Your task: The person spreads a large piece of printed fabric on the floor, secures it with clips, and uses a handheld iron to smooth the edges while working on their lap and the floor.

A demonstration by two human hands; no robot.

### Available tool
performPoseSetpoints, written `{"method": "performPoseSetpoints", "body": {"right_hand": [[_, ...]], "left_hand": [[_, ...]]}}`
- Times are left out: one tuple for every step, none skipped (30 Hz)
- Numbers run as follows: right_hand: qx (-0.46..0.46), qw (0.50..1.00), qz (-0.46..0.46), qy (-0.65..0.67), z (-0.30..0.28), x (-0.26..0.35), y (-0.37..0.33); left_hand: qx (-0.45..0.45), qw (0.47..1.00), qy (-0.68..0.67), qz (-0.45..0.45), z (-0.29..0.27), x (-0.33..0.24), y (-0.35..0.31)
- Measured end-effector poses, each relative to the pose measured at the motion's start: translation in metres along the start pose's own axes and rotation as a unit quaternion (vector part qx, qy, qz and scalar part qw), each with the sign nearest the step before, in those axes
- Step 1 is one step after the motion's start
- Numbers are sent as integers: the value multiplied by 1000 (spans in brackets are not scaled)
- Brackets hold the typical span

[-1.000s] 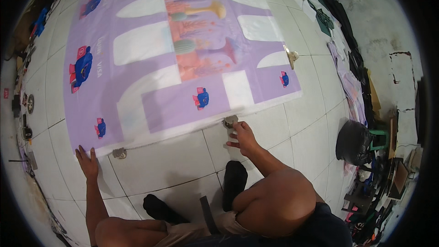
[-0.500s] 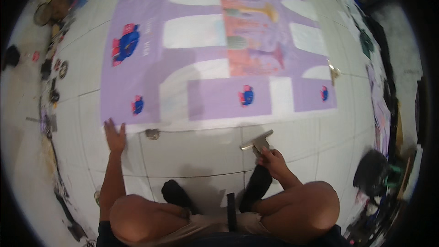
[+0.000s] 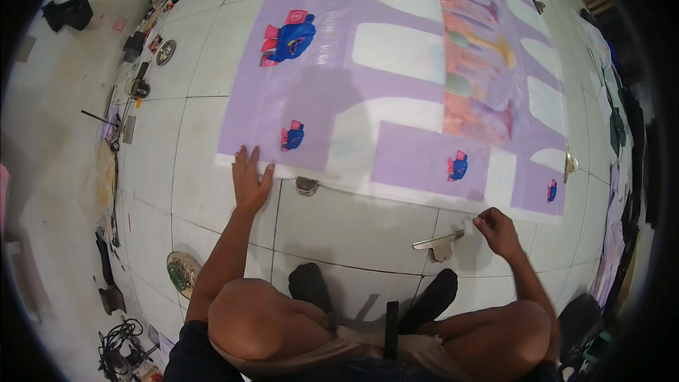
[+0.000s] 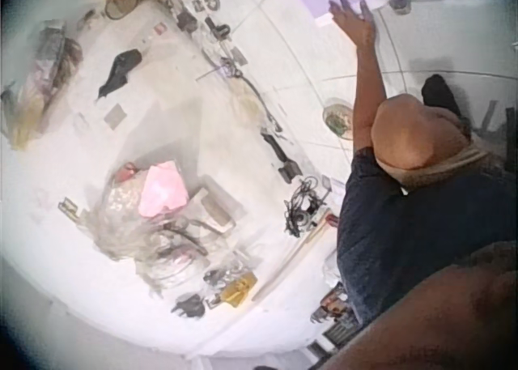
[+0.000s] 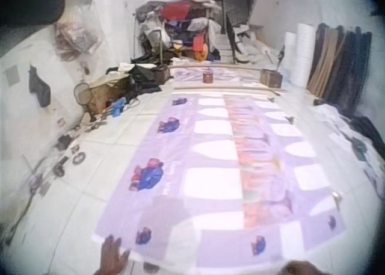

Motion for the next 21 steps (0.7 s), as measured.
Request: {"method": "performPoseSetpoints", "body": {"right_hand": [[54, 998, -25, -25, -9, 22, 8], [93, 991, -73, -55, -14, 41, 17], [135, 980, -118, -85, -16, 60, 24], [176, 964, -163, -115, -12, 80, 27], [208, 954, -184, -114, -1, 97, 32], [234, 944, -203, -116, 15, 115, 42], [281, 937, -164, -127, 39, 140, 50], [286, 941, -160, -87, 68, 162, 54], [293, 947, -130, -30, 96, 188, 55], [280, 953, -104, 42, 134, 193, 60], [297, 939, -16, 171, 160, 221, 53], [263, 941, 17, 213, 188, 238, 54], [247, 930, 79, 258, 206, 259, 54], [228, 917, 106, 311, 220, 275, 52], [205, 899, 132, 364, 230, 288, 50], [180, 877, 159, 415, 238, 299, 49], [168, 855, 189, 453, 246, 308, 49], [131, 843, 206, 480, 252, 314, 49], [94, 829, 222, 505, 258, 319, 49], [60, 813, 236, 529, 259, 324, 49], [43, 792, 251, 555, 260, 327, 50]], "left_hand": [[7, 1000, -8, 9, -2, 1, -2], [5, 1000, -10, 10, -1, 0, -3], [4, 1000, -12, 11, -1, 1, -7], [3, 1000, -14, 11, -2, 4, -10], [-9, 1000, -29, -1, 0, 5, -11], [-15, 1000, -17, -13, 3, 4, -9], [-20, 999, -3, -27, 4, 6, -11], [-26, 999, 12, -40, 4, 9, -11], [-34, 998, 18, -40, 3, 11, -9], [-39, 998, 6, -39, 8, 6, -5], [-43, 998, 8, -44, 7, 8, -6], [-45, 998, 8, -41, 7, 8, -3], [-53, 998, 5, -39, 8, 8, -3], [-58, 998, 4, -34, 8, 8, -4], [-63, 998, 2, -27, 7, 10, -4], [-59, 998, 5, -27, 6, 12, -3], [-57, 998, 10, -31, 4, 16, -4], [-55, 998, 10, -34, 5, 16, -4], [-56, 998, 13, -32, 5, 16, -4], [-58, 998, 17, -32, 5, 16, -6], [-60, 997, 20, -32, 5, 15, -6]]}}
Point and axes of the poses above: each hand's wrist, its own y-axis towards the middle knuckle, its own z-axis out of the palm, x = y × z, the point moved 1 cm from there along y, towards the middle knuckle, and after that the axes turned 4 degrees about -y, right-handed, at the moved point
